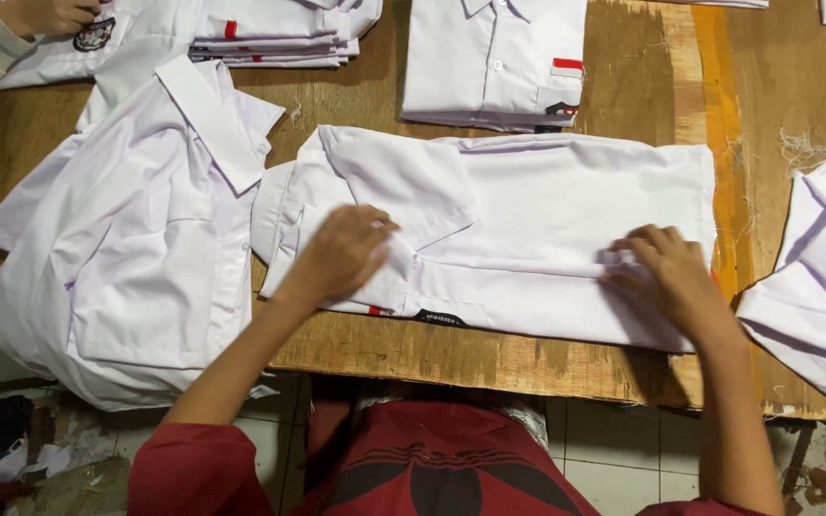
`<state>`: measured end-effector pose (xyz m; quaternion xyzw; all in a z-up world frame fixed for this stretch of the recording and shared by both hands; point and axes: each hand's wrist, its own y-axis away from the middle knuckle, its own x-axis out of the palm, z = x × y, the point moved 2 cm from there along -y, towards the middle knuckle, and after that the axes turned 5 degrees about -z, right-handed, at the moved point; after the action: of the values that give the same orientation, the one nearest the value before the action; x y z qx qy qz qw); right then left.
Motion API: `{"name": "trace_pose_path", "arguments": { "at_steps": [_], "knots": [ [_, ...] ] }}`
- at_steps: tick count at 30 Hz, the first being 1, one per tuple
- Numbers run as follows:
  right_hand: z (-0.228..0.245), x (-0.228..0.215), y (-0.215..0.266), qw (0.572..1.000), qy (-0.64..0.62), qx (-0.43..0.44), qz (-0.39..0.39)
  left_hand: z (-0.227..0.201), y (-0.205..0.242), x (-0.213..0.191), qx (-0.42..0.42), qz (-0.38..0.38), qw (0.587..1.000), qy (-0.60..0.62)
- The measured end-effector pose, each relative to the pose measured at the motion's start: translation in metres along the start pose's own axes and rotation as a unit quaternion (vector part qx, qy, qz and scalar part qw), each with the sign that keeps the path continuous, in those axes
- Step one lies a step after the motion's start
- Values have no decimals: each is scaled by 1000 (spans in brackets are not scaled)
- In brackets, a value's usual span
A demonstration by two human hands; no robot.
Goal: Buttoning the top buttons of white school shirts and folding them neatly on a wooden table.
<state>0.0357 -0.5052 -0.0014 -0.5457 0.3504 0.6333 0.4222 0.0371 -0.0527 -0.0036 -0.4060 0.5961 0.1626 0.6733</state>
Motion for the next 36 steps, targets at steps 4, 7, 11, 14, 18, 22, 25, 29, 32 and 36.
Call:
{"name": "trace_pose_path", "arguments": {
  "at_steps": [4, 7, 11, 14, 18, 22, 25, 29, 32, 36],
  "knots": [
    [44, 50, -34, 980, -163, -51, -101, -34, -7, 46, 70, -66, 992, 84],
    [89, 53, -56, 980, -133, -77, -126, -50, -30, 35, 74, -98, 992, 31],
    [106, 49, -68, 969, -221, -72, -85, -43, -34, 42, 61, -108, 992, 14],
    [98, 46, -67, 959, -272, -28, -66, -27, -26, 42, 30, -100, 994, 12],
    [81, 31, -47, 899, -423, 9, -110, 3, -8, 26, -42, -87, 995, -29],
    [107, -9, 0, 866, -489, -74, 71, 30, 11, 1, -151, -28, 987, -43],
    [125, -28, 13, 816, -535, -134, 172, 36, 18, -10, -222, 33, 973, 55],
    [134, -54, 10, 881, -424, -117, 176, 34, 18, -30, -240, 19, 963, 118],
    [104, -6, 21, 953, -262, -148, 42, 16, 20, -56, -365, 93, 898, 230],
    [67, 22, 31, 994, 38, -20, -96, 0, 26, -74, -437, 61, 873, 208]
  ]
}}
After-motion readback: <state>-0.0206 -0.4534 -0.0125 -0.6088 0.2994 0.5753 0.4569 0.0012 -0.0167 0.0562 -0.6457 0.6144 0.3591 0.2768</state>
